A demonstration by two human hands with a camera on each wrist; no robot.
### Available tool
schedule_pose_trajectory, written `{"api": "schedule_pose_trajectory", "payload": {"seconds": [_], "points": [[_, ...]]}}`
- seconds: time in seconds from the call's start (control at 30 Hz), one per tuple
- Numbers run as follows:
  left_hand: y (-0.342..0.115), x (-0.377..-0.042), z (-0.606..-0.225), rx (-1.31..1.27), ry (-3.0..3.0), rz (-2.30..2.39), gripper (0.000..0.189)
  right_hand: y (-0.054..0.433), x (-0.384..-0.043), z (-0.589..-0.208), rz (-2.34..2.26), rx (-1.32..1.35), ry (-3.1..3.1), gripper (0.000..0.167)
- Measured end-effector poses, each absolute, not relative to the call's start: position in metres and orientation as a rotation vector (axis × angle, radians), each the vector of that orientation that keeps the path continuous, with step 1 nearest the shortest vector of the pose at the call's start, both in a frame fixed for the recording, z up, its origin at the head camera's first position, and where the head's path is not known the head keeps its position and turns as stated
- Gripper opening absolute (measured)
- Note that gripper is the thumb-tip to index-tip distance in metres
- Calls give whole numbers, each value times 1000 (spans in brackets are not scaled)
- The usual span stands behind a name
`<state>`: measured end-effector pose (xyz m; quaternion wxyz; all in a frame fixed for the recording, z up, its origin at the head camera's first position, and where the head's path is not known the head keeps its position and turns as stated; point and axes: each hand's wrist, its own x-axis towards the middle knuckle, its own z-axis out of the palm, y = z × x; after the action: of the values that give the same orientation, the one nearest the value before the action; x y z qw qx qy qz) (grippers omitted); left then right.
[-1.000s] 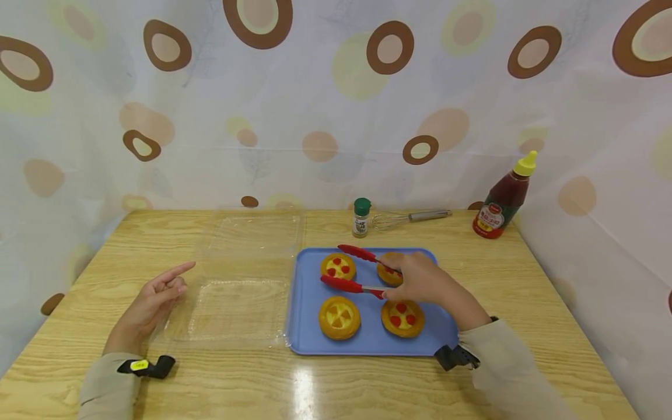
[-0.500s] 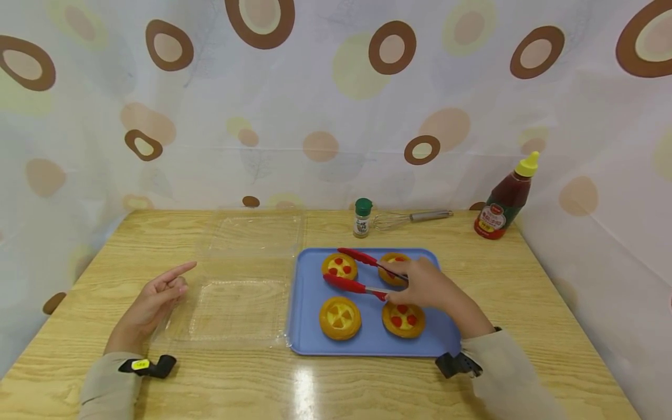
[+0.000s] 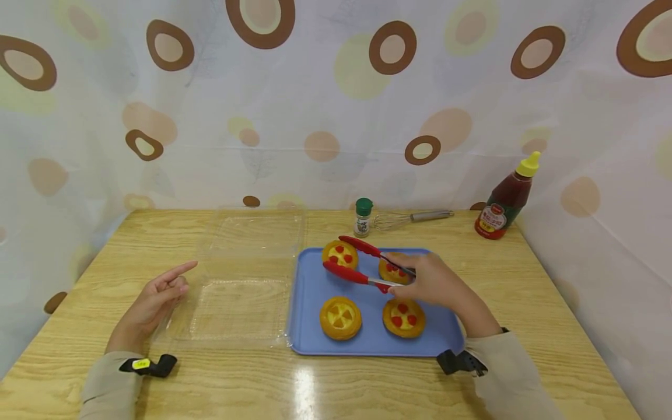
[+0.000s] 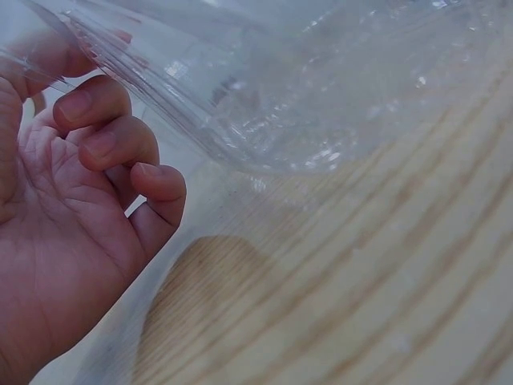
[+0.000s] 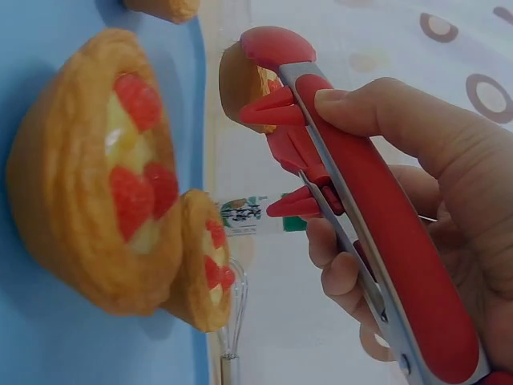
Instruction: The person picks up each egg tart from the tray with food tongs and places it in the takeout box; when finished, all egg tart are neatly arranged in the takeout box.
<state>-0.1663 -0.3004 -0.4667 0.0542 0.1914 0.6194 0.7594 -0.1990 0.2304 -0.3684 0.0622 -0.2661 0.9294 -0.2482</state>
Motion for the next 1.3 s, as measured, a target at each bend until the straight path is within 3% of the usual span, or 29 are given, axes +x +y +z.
{"api": "schedule_pose_trajectory", "payload": {"seconds": [0.63, 1.3], "points": [[-299, -166, -467, 602, 1863, 2308, 50, 191, -197, -353, -858, -1007, 2770, 63], [-299, -166, -465, 587, 1873, 2305, 51, 109, -201, -354, -816, -1265, 2517, 61]]}}
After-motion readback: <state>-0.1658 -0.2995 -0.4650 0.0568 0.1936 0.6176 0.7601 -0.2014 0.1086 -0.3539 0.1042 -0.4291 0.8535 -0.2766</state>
